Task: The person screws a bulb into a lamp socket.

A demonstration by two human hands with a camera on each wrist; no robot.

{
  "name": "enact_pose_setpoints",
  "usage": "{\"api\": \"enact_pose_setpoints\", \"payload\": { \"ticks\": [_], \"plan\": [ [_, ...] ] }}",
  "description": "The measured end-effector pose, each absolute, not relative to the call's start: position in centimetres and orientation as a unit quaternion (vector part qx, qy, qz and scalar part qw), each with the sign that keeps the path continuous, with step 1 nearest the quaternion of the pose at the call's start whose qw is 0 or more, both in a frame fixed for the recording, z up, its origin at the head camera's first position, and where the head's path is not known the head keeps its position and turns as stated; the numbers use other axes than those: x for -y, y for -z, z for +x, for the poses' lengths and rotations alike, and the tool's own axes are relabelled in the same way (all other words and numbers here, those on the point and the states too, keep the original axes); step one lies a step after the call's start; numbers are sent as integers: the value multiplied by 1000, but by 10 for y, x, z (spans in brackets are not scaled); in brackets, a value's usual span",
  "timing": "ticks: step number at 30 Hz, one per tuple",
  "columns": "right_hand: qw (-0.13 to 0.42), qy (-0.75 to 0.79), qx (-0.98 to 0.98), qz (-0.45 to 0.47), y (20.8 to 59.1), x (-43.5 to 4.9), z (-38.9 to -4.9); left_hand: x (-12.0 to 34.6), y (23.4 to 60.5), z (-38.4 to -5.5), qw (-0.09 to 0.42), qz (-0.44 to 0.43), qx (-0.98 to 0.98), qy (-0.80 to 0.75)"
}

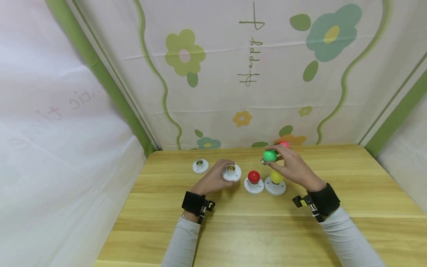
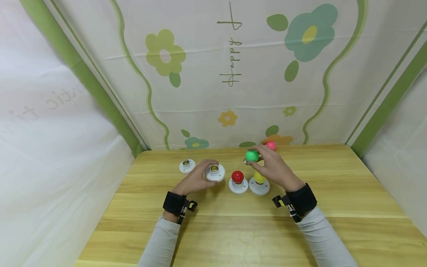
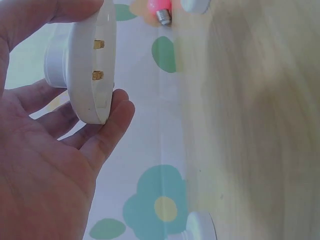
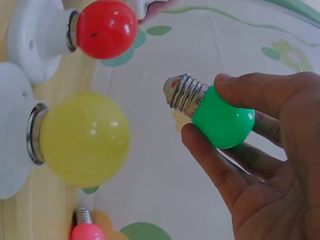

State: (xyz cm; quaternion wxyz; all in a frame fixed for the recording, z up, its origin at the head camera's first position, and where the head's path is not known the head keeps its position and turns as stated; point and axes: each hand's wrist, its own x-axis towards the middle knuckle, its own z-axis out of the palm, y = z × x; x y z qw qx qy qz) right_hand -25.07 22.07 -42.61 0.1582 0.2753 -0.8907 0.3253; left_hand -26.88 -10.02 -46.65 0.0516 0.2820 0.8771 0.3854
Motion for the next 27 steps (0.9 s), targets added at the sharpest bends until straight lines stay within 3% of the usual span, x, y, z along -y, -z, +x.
{"api": "enact_pose_setpoints", "payload": {
  "ticks": [15,27],
  "plan": [
    [160,-327,876,316,414,-200,-247,85,461,-268,62,296,-871,-386],
    [206,-314,853,361,407,-180,-244,78,457,-266,65,310,-865,-390]
  ]
}}
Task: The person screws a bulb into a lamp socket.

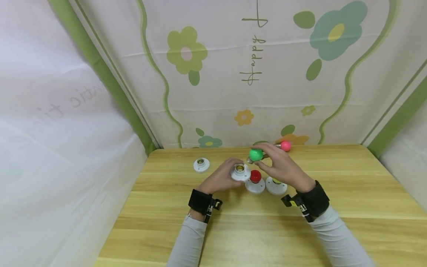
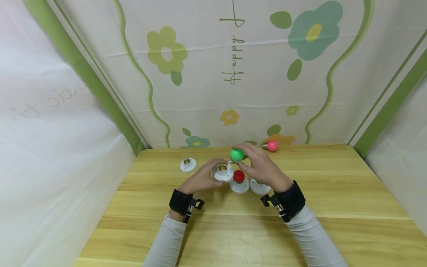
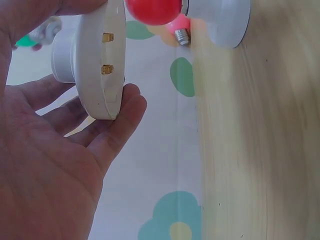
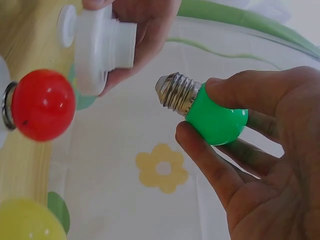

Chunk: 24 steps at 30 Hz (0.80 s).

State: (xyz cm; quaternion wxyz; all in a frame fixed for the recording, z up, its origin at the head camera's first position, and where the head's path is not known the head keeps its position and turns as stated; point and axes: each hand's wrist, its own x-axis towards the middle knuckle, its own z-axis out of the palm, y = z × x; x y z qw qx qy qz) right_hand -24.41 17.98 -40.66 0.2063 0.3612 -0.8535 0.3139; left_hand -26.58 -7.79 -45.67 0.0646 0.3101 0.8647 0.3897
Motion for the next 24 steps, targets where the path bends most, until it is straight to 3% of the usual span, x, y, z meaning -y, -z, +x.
{"api": "enact_pose_setpoints", "payload": {
  "ticks": [13,24],
  "plan": [
    [215,-303,840,395,407,-173,-240,72,455,-264,67,325,-854,-401],
    [191,-309,839,405,410,-167,-240,70,457,-265,54,349,-847,-398]
  ]
}}
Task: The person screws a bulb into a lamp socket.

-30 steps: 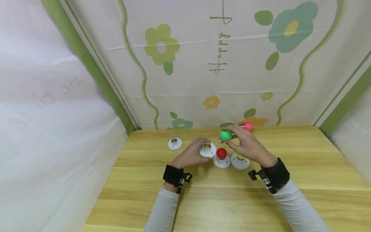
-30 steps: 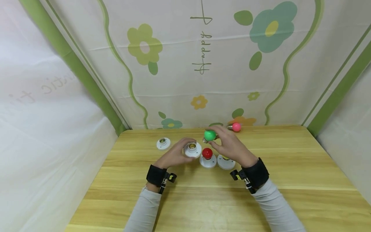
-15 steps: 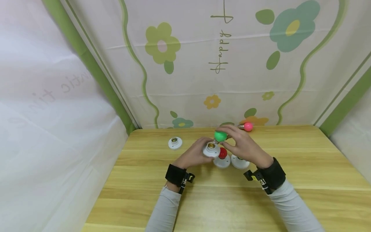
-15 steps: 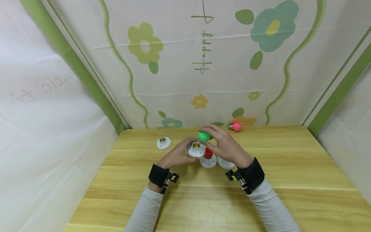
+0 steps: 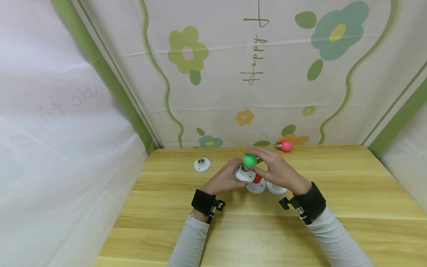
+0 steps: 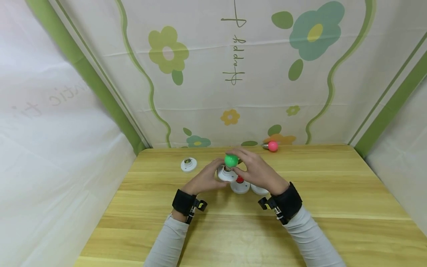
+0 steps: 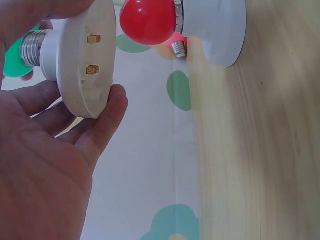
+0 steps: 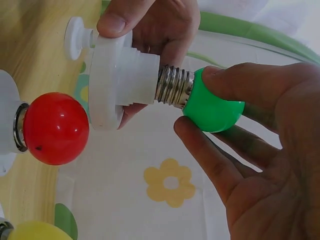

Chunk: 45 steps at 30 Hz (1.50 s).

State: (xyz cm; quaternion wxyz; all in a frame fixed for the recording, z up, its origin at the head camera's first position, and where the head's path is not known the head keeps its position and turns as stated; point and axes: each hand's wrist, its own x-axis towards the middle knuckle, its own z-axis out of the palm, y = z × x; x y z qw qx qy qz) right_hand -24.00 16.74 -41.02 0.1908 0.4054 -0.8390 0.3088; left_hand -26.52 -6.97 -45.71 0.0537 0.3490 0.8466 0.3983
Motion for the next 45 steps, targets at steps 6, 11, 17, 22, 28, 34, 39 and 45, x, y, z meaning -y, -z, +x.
{"api": "enact_pose_setpoints", "payload": {
  "ticks": [6,11,17,22,28,34,39,45],
  "plan": [
    [187,-307,839,410,412,-166,-241,69,456,-263,50,350,-851,-387],
    [183,-300,840,414,415,-165,-242,70,457,-263,46,353,-850,-389],
    [164,-298,847,409,415,-165,-242,70,458,-263,46,350,-848,-394],
    [156,-291,855,400,415,-165,-241,69,459,-263,48,348,-851,-391],
    [170,-278,861,391,414,-164,-238,69,458,-262,46,353,-852,-385],
    [197,-266,858,394,415,-164,-236,70,458,-260,48,361,-848,-386],
    [205,-260,857,395,415,-164,-235,69,457,-259,38,372,-847,-378],
    [200,-268,855,397,415,-163,-234,68,458,-258,35,372,-845,-382]
  ]
}}
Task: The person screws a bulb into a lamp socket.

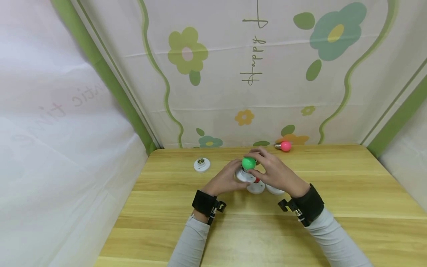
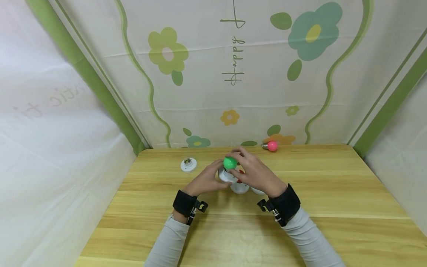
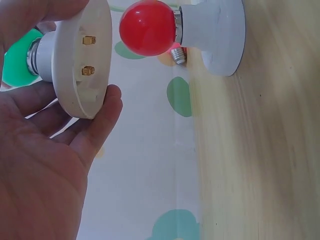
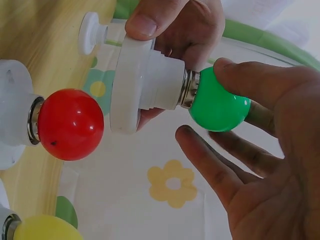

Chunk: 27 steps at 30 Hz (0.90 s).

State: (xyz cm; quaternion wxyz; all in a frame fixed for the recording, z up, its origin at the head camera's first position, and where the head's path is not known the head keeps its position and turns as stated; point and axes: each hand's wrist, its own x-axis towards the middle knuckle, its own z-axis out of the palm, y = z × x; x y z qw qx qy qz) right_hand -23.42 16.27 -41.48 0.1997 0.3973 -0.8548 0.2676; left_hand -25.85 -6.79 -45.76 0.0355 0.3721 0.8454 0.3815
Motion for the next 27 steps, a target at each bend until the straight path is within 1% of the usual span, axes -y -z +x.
{"api": "enact_pose_setpoints", "payload": {
  "ticks": [4,7,19,27],
  "plan": [
    [172,-290,851,403,413,-164,-233,68,458,-258,34,368,-843,-390],
    [166,-299,845,411,413,-165,-233,68,458,-258,34,370,-840,-396],
    [204,-277,829,441,414,-165,-234,68,456,-256,45,376,-835,-398],
    [226,-259,826,447,415,-164,-234,68,457,-256,35,385,-836,-388]
  ]
}}
